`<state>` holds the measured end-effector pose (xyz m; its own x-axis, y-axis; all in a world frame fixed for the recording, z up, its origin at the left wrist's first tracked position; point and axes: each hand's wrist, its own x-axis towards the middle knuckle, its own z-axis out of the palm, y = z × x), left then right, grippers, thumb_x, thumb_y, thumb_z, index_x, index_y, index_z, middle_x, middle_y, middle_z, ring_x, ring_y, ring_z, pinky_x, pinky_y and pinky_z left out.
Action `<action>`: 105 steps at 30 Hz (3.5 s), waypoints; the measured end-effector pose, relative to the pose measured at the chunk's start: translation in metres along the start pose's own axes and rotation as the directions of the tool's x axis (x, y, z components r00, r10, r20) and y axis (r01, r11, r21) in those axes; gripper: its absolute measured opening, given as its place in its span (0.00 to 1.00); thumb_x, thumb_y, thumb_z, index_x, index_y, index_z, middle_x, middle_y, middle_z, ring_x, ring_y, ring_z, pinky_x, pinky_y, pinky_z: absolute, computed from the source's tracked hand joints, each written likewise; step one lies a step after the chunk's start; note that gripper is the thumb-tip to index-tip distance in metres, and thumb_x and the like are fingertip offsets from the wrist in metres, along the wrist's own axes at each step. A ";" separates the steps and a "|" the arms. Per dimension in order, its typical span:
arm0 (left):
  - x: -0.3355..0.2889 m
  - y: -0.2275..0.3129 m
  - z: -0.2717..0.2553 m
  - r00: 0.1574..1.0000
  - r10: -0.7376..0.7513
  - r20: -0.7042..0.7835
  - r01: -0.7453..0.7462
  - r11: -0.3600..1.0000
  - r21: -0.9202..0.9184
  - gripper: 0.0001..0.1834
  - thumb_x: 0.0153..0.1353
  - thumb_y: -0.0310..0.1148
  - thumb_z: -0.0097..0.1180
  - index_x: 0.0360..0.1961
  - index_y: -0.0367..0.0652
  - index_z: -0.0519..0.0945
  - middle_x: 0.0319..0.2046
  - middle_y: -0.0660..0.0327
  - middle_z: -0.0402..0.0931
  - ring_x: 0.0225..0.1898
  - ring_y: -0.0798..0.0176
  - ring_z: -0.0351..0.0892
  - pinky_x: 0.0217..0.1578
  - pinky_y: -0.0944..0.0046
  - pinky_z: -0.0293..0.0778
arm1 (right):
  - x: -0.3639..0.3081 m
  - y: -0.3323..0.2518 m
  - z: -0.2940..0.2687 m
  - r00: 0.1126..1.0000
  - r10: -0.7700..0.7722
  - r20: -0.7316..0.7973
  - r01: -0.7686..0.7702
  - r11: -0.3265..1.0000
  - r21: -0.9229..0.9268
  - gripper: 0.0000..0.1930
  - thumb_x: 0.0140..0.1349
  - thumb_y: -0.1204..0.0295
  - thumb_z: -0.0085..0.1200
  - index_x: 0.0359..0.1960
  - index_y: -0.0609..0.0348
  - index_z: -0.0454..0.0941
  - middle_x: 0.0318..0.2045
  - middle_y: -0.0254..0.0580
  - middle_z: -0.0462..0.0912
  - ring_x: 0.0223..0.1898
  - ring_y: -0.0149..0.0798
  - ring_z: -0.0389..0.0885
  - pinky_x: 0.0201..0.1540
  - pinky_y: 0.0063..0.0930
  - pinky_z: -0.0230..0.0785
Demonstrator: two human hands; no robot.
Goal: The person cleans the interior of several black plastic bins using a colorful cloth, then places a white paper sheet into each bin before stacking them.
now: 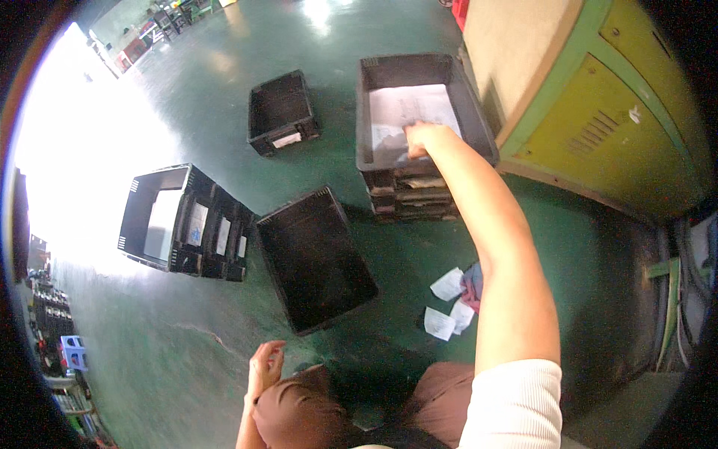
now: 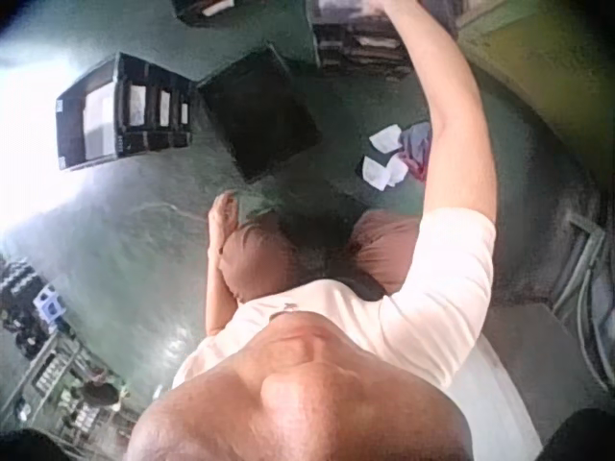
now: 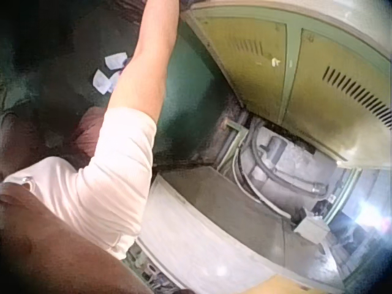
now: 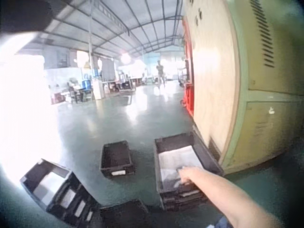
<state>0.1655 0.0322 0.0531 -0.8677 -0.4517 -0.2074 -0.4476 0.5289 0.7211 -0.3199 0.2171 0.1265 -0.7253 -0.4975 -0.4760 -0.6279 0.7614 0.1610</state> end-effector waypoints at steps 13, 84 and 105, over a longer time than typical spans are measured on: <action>-0.014 -0.023 -0.004 0.978 -0.207 0.003 0.204 0.965 -0.165 0.11 0.52 0.27 0.48 0.38 0.40 0.75 0.36 0.53 0.74 0.36 0.56 0.76 0.35 0.62 0.70 | 0.050 0.000 0.031 0.989 0.103 0.107 -0.098 0.994 -0.052 0.43 0.47 0.73 0.52 0.63 0.37 0.39 0.53 0.52 0.65 0.51 0.47 0.69 0.50 0.37 0.63; 0.130 -0.047 0.058 0.920 -0.301 0.250 0.390 0.655 -0.647 0.18 0.48 0.31 0.55 0.39 0.32 0.70 0.32 0.56 0.74 0.29 0.66 0.75 0.24 0.68 0.75 | -0.124 -0.199 0.199 0.569 0.739 -0.361 0.145 0.341 0.929 0.17 0.46 0.81 0.47 0.42 0.62 0.68 0.40 0.47 0.71 0.43 0.43 0.70 0.48 0.34 0.62; 0.069 -0.071 0.014 0.983 -0.152 -0.106 0.119 0.957 -0.266 0.16 0.53 0.32 0.50 0.44 0.39 0.72 0.33 0.53 0.76 0.33 0.57 0.78 0.34 0.63 0.71 | -0.020 -0.323 0.206 0.997 -0.081 -0.021 0.082 0.903 0.422 0.42 0.39 0.50 0.61 0.59 0.35 0.54 0.63 0.45 0.38 0.64 0.54 0.29 0.53 0.74 0.33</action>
<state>0.1347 -0.0263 -0.0210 -0.7620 -0.6002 -0.2432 -0.4738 0.2608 0.8411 -0.0444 0.0672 -0.0941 -0.6781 -0.5659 -0.4689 -0.5072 0.8221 -0.2586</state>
